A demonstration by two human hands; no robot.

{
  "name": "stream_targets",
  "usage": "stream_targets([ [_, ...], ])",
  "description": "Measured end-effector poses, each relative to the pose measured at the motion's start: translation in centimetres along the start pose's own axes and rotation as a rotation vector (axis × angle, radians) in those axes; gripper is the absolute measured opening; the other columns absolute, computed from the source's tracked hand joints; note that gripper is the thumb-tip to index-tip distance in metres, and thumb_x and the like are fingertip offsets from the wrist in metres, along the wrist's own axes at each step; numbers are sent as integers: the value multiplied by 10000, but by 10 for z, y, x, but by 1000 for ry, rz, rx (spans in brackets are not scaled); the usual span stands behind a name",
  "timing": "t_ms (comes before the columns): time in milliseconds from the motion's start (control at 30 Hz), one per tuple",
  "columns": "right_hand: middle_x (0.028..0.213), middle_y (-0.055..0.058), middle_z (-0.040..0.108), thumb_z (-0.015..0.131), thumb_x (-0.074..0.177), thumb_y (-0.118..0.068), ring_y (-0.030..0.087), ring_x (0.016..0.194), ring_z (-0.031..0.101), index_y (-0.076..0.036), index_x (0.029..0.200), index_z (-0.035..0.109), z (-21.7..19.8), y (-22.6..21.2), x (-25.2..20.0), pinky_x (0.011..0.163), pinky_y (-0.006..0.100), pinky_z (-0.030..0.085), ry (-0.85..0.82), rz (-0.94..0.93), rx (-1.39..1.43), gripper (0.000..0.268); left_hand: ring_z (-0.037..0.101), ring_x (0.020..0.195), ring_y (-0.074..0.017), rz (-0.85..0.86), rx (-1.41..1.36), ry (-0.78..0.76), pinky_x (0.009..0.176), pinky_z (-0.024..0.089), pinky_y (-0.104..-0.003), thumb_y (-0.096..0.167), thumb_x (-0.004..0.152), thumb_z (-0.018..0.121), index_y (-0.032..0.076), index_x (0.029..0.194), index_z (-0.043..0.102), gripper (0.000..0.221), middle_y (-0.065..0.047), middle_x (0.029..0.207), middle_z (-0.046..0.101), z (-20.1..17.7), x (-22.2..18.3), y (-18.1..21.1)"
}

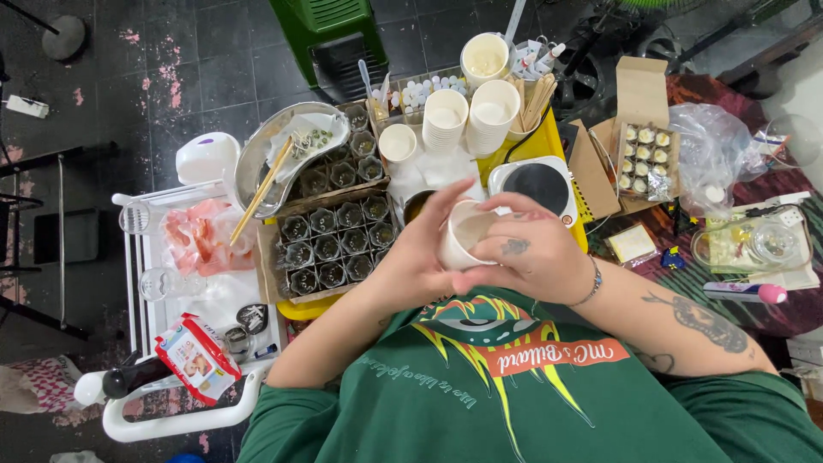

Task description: The recorder is wiping paper cups with a cloth and organizing them on a tray.

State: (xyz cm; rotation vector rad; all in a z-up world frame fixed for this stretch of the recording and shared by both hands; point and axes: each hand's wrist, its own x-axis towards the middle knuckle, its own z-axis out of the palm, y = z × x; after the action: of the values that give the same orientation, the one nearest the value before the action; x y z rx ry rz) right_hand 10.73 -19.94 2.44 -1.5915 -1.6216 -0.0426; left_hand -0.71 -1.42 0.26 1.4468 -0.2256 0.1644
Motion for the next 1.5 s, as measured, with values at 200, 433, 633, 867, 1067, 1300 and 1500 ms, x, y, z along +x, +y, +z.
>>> stream_targets([
  [200, 965, 84, 770, 904, 688, -240, 283, 1167, 709, -63, 1025, 739, -25, -18, 4, 947, 361, 537, -185, 400, 415, 416, 595, 1328, -159, -213, -265, -202, 1128, 497, -319, 538, 784, 878, 74, 1606, 343, 1085, -80, 1433, 596, -11, -1, 3],
  [433, 1091, 164, 796, 703, 851, 59, 256, 1070, 728, -1, 999, 743, -42, -6, -33, 957, 341, 577, 112, 940, 837, 165, 568, 1293, -146, -282, -266, -117, 1118, 482, -316, 378, 824, 916, 72, 1568, 379, 967, -64, 1374, 575, -15, -12, -19],
  [633, 1243, 180, 733, 685, 990, 68, 246, 1156, 733, -54, 1063, 662, -26, -15, -28, 1032, 324, 589, 473, 521, 225, 145, 541, 1369, -200, -8, -30, 102, 1171, 458, -360, 222, 763, 963, 79, 1522, 354, 984, -113, 1456, 529, 1, -8, -24],
  [867, 1349, 197, 641, 718, 856, -14, 398, 1320, 593, -150, 1089, 709, -2, -17, -17, 1066, 503, 461, 131, -112, -156, 269, 520, 1391, -228, 60, -108, 126, 1204, 435, -388, 473, 872, 833, 119, 1621, 172, 1060, -125, 1486, 485, 8, -6, -38],
  [1067, 1419, 197, 613, 611, 902, -40, 380, 1385, 538, -47, 1296, 664, 1, -19, -11, 1174, 459, 420, 83, -190, -260, 397, 463, 1369, -245, -38, -499, 121, 1184, 398, -415, 493, 897, 832, 135, 1530, 228, 944, -131, 1445, 424, 0, -12, -42],
  [1300, 1511, 198, 571, 462, 1076, -66, 283, 1399, 559, 62, 1389, 579, 15, -10, -17, 1216, 405, 430, 398, 607, 1132, 358, 472, 1312, -258, 313, 416, 127, 1129, 436, -390, 488, 995, 686, 239, 1150, 636, 298, -136, 1509, 360, -6, -12, -37],
  [1500, 1232, 171, 692, 499, 1034, -127, 269, 1128, 684, 56, 1266, 634, 24, 6, -16, 1004, 404, 529, 361, 923, 1755, 325, 503, 1253, -272, 695, 803, 70, 1100, 248, -468, 514, 866, 812, 362, 923, 697, 199, 12, 1185, 556, -15, -7, -11],
])
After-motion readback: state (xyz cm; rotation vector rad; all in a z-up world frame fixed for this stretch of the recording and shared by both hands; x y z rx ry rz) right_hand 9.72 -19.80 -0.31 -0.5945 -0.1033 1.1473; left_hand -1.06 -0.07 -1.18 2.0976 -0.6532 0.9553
